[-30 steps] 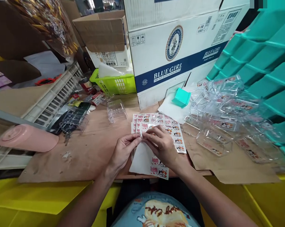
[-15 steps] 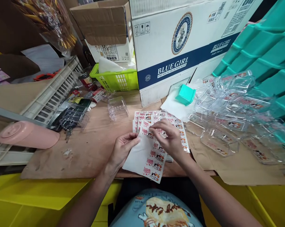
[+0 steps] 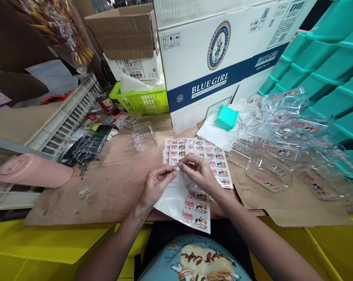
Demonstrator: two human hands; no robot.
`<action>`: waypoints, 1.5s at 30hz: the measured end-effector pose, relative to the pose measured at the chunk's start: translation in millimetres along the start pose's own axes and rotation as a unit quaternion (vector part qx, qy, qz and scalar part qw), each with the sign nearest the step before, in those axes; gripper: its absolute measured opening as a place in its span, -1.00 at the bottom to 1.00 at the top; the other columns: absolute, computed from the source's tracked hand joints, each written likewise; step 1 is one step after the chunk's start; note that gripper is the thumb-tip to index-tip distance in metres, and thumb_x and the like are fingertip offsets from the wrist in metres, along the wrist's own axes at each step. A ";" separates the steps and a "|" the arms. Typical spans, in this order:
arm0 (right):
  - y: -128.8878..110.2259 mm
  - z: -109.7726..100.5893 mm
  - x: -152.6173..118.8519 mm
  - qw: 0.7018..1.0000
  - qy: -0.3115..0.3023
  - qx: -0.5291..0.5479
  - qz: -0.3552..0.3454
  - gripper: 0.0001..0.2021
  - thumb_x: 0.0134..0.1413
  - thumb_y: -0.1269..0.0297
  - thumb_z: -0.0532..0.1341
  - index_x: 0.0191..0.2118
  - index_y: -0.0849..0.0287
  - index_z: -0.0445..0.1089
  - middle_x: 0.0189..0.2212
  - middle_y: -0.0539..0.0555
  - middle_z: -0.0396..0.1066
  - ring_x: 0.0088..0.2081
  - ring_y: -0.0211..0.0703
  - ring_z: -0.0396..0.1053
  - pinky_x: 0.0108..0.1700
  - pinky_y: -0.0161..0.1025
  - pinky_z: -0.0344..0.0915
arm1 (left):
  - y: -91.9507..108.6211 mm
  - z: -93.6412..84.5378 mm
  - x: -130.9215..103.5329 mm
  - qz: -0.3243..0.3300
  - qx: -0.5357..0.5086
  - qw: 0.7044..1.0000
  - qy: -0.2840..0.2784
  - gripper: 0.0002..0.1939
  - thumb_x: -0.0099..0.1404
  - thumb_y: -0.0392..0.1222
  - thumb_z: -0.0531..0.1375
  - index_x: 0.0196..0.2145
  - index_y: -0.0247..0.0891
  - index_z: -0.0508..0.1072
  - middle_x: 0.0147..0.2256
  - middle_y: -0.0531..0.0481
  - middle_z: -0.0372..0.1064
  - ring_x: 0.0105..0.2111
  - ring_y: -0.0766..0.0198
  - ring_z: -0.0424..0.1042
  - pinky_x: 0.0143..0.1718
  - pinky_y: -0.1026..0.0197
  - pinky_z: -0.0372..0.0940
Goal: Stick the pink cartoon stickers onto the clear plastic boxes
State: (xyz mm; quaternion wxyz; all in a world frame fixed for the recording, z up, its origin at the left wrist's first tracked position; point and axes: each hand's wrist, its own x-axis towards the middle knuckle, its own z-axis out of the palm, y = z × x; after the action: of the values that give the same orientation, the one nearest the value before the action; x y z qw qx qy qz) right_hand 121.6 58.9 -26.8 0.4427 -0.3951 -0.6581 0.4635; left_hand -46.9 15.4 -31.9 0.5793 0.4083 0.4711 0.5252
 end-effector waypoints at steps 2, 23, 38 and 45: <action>1.3 -1.6 -0.5 1.000 -0.001 0.008 0.000 -0.82 0.19 0.24 0.22 -0.40 0.18 0.45 -0.46 0.03 0.42 -0.41 -0.21 0.34 -0.36 -0.24 0.25 | -1.3 0.6 -0.5 -0.016 -0.019 1.000 0.006 -0.81 0.09 -0.17 0.41 -0.31 -0.25 0.63 -0.27 0.00 0.53 -0.29 0.33 0.44 -0.21 0.31 0.34; -4.6 4.7 -10.3 0.955 0.004 -0.212 -0.206 -0.85 0.28 0.39 0.13 -0.23 0.16 0.47 -0.36 0.13 0.44 -0.27 -0.08 0.29 -0.19 -0.09 0.30 | -7.8 3.6 -2.5 0.010 -0.017 0.999 0.029 -0.84 0.13 -0.18 0.38 -0.31 -0.25 0.61 -0.31 0.04 0.51 -0.30 0.37 0.45 -0.18 0.35 0.35; 3.3 1.5 -3.5 0.993 0.102 0.061 0.012 -0.81 0.18 0.17 0.24 -0.38 0.16 0.39 -0.41 0.03 0.38 -0.34 -0.20 0.34 -0.26 -0.26 0.31 | -13.2 -2.1 -5.7 -0.058 -0.042 0.995 0.068 -0.72 0.06 -0.12 0.41 -0.28 -0.29 0.57 -0.34 -0.01 0.53 -0.40 0.36 0.44 -0.29 0.32 0.35; -4.4 -16.8 10.8 0.958 0.248 0.143 -0.013 -0.85 0.25 0.18 0.19 -0.29 0.14 0.33 -0.40 -0.01 0.33 -0.35 -0.24 0.33 -0.24 -0.25 0.33 | 0.3 -29.3 1.8 0.143 0.282 0.930 0.188 -0.69 0.14 -0.16 0.32 -0.13 -0.25 0.56 -0.12 -0.13 0.38 -0.07 0.09 0.39 0.03 0.06 0.31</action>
State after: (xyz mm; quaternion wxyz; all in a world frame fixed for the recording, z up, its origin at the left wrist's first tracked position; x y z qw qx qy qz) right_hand 133.9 72.2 -17.2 0.6501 -0.4217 -0.4591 0.4344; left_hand -75.4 16.6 -38.3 0.2596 0.5116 0.6364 0.5156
